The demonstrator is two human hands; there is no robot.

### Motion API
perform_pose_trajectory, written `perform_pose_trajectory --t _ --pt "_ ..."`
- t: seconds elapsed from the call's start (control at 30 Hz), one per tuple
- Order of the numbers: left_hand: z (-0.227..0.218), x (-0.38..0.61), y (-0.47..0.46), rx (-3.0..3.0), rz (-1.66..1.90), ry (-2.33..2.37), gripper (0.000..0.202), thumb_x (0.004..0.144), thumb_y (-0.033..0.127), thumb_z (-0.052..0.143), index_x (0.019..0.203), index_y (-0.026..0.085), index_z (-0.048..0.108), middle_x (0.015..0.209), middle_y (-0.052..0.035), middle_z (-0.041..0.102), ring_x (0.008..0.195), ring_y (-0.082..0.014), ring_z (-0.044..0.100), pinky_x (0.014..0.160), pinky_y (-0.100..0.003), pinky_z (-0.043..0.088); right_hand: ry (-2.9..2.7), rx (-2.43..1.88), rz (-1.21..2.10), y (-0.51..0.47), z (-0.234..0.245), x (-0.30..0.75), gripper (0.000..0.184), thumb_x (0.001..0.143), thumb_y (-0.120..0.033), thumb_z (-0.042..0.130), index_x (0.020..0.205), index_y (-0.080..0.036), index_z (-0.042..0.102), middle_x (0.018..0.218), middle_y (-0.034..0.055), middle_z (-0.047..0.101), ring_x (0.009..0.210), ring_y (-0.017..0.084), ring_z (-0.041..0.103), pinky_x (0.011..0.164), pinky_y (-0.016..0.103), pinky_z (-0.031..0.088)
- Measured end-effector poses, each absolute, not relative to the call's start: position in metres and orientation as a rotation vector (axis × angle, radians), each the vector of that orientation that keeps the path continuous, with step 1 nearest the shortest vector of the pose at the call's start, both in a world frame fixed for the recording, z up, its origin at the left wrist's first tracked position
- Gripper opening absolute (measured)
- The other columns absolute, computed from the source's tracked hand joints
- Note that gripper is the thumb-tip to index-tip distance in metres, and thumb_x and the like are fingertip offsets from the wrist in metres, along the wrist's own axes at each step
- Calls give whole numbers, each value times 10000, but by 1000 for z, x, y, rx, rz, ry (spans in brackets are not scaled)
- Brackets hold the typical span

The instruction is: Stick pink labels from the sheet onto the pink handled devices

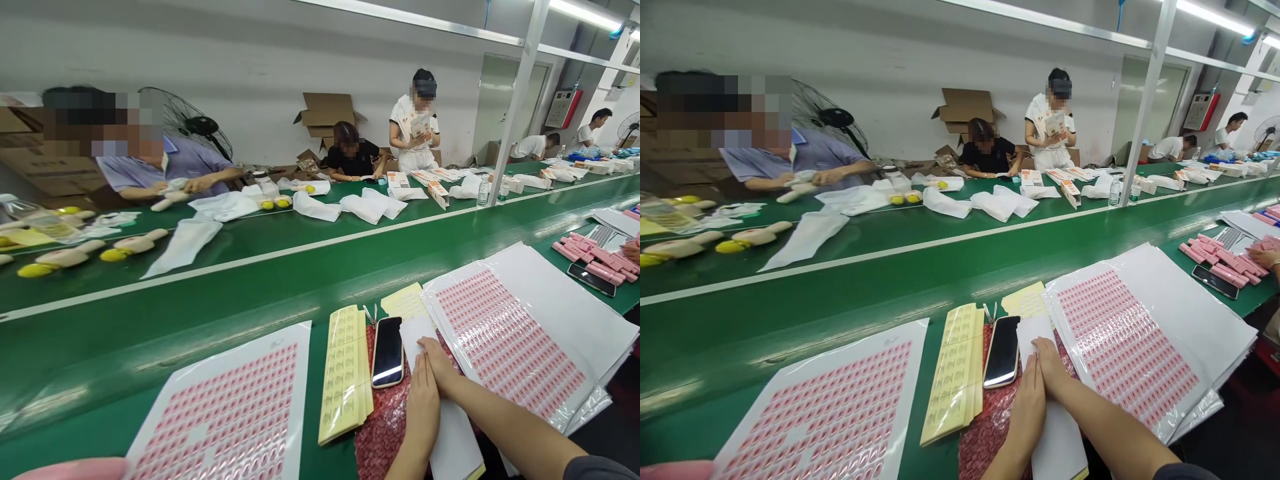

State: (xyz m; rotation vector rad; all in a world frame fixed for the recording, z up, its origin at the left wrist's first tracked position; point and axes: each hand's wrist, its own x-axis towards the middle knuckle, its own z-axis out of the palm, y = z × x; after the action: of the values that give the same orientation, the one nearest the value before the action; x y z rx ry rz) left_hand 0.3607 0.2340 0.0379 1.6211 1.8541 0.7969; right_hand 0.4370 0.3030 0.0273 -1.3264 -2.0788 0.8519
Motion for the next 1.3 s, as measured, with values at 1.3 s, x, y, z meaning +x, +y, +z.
perform_pose_trajectory --t 1.3 --pt "46 382 226 1066 1065 1578 567 878 387 326 1357 85 313 1429 -211 327 1320 -280 297 1066 -474 241 -1814 -1184 1420 231 27 500 548 713 -325 566 1246 -207 514 1296 119 526 1234 284 449 1025 453 354"
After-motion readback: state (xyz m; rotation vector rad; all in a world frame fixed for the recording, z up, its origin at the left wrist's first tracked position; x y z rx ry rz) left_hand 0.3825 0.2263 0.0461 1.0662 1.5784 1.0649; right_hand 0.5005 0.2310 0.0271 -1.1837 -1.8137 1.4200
